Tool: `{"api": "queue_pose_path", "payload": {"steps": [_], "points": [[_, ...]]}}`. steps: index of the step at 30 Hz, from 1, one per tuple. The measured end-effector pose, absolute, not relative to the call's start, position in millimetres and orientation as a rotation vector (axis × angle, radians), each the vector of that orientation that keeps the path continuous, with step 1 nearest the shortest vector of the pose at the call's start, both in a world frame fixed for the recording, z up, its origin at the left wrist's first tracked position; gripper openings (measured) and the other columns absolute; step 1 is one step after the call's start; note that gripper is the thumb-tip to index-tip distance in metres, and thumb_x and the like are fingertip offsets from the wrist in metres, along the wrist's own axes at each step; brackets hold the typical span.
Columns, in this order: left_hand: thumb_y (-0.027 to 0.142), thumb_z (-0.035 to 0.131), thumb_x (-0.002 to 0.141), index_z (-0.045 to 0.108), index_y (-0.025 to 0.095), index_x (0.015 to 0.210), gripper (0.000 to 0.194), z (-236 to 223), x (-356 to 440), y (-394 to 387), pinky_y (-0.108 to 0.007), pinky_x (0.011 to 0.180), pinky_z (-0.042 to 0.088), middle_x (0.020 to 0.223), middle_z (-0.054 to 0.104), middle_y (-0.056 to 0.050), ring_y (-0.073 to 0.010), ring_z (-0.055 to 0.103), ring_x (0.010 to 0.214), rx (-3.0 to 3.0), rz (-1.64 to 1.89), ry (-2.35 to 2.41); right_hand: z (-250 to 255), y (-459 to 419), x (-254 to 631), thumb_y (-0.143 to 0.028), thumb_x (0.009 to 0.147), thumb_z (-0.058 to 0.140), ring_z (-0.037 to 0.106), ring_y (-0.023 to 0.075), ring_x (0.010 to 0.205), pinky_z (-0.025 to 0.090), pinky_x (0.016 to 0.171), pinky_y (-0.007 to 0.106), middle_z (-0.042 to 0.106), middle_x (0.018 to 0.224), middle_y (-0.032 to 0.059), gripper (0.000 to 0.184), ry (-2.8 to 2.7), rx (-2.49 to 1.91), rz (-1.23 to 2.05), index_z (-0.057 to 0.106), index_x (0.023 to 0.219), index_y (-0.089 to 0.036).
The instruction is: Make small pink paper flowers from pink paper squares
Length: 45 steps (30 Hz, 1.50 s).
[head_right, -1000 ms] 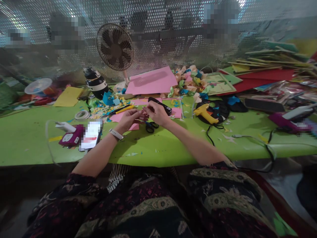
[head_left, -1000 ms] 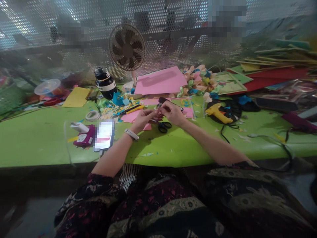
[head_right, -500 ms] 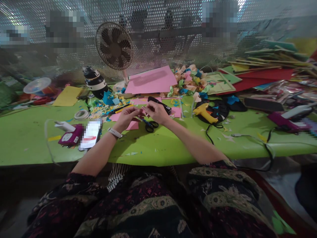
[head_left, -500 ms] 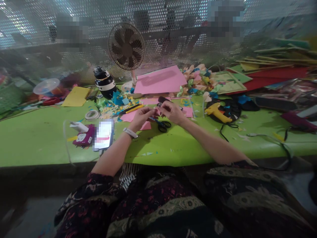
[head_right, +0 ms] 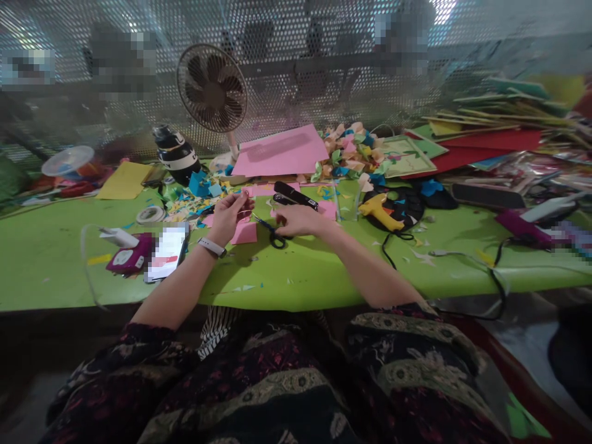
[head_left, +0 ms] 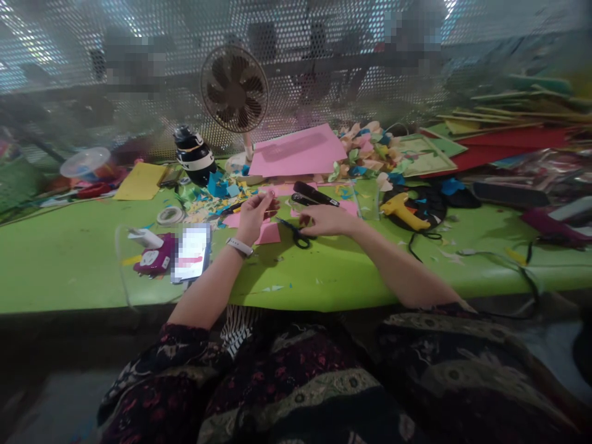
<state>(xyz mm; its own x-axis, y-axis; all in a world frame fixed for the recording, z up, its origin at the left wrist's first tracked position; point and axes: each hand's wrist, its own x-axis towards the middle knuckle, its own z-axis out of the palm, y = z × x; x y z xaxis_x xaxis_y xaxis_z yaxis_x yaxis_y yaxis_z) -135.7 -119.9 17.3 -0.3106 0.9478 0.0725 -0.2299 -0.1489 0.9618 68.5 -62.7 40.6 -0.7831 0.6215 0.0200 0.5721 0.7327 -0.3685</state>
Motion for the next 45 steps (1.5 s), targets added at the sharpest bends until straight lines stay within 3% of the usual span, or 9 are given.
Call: {"api": "queue_pose_path", "payload": {"steps": [5,13,19,28,32,37,41,45], "points": [[0.049,0.085,0.071,0.067,0.019,0.076,0.035,16,-141,-116,-0.023,0.066,0.054,0.073,0.07,0.0,-0.0093,0.067,0.065,0.879,1.685,1.189,30,-78,55,-0.03,0.079,0.067,0.063,0.0235,0.081,0.04,0.063,0.031,0.073,0.095,0.0104,0.017,-2.804,-1.027,0.339,0.067,0.091,-0.019],[0.046,0.085,0.07,0.068,0.019,0.076,0.033,16,-141,-116,-0.024,0.066,0.055,0.073,0.071,-0.001,-0.01,0.066,0.064,0.865,1.695,1.185,33,-68,58,-0.02,0.079,0.061,0.065,0.0241,0.08,0.037,0.063,0.033,0.074,0.088,0.0101,0.008,-2.788,-1.115,0.331,0.069,0.081,-0.018],[0.045,0.085,0.073,0.068,0.019,0.075,0.031,15,-142,-116,-0.025,0.068,0.054,0.072,0.07,0.0,-0.0096,0.067,0.065,0.882,1.699,1.183,36,-74,57,-0.033,0.08,0.067,0.065,0.0238,0.081,0.037,0.061,0.031,0.075,0.094,0.0088,0.019,-2.844,-1.037,0.359,0.069,0.092,-0.019],[0.046,0.088,0.067,0.068,0.017,0.075,0.036,17,-140,-117,-0.022,0.063,0.054,0.069,0.07,0.0,-0.0091,0.065,0.062,0.837,1.72,1.18,37,-74,57,-0.028,0.086,0.061,0.065,0.0225,0.084,0.034,0.063,0.029,0.074,0.095,0.0095,0.016,-2.952,-1.004,0.26,0.07,0.092,-0.016],[0.044,0.087,0.07,0.068,0.017,0.074,0.033,19,-139,-117,-0.021,0.061,0.053,0.069,0.07,-0.001,-0.0088,0.065,0.061,0.823,1.728,1.189,44,-68,64,-0.028,0.087,0.058,0.065,0.0228,0.085,0.037,0.067,0.03,0.074,0.095,0.0093,0.017,-2.812,-1.139,0.249,0.071,0.088,-0.017],[0.042,0.084,0.073,0.068,0.017,0.075,0.03,19,-137,-117,-0.021,0.061,0.052,0.069,0.069,-0.001,-0.0088,0.065,0.061,0.846,1.722,1.177,52,-69,68,-0.039,0.09,0.057,0.064,0.0266,0.092,0.042,0.072,0.032,0.07,0.107,0.0154,0.029,-2.633,-1.288,0.155,0.068,0.101,-0.014],[0.041,0.085,0.073,0.067,0.016,0.074,0.031,17,-137,-117,-0.021,0.06,0.051,0.067,0.068,0.0,-0.0088,0.064,0.059,0.86,1.726,1.154,53,-83,62,-0.041,0.083,0.06,0.065,0.0253,0.082,0.041,0.066,0.032,0.072,0.093,0.0118,0.028,-2.82,-1.235,0.256,0.069,0.091,-0.016],[0.046,0.084,0.073,0.067,0.016,0.074,0.034,16,-135,-119,-0.022,0.063,0.051,0.068,0.069,-0.001,-0.0094,0.064,0.062,0.919,1.699,1.159,52,-98,56,-0.036,0.073,0.064,0.067,0.0291,0.084,0.04,0.062,0.032,0.073,0.099,0.015,0.044,-2.934,-1.186,0.251,0.066,0.111,-0.013]]}}
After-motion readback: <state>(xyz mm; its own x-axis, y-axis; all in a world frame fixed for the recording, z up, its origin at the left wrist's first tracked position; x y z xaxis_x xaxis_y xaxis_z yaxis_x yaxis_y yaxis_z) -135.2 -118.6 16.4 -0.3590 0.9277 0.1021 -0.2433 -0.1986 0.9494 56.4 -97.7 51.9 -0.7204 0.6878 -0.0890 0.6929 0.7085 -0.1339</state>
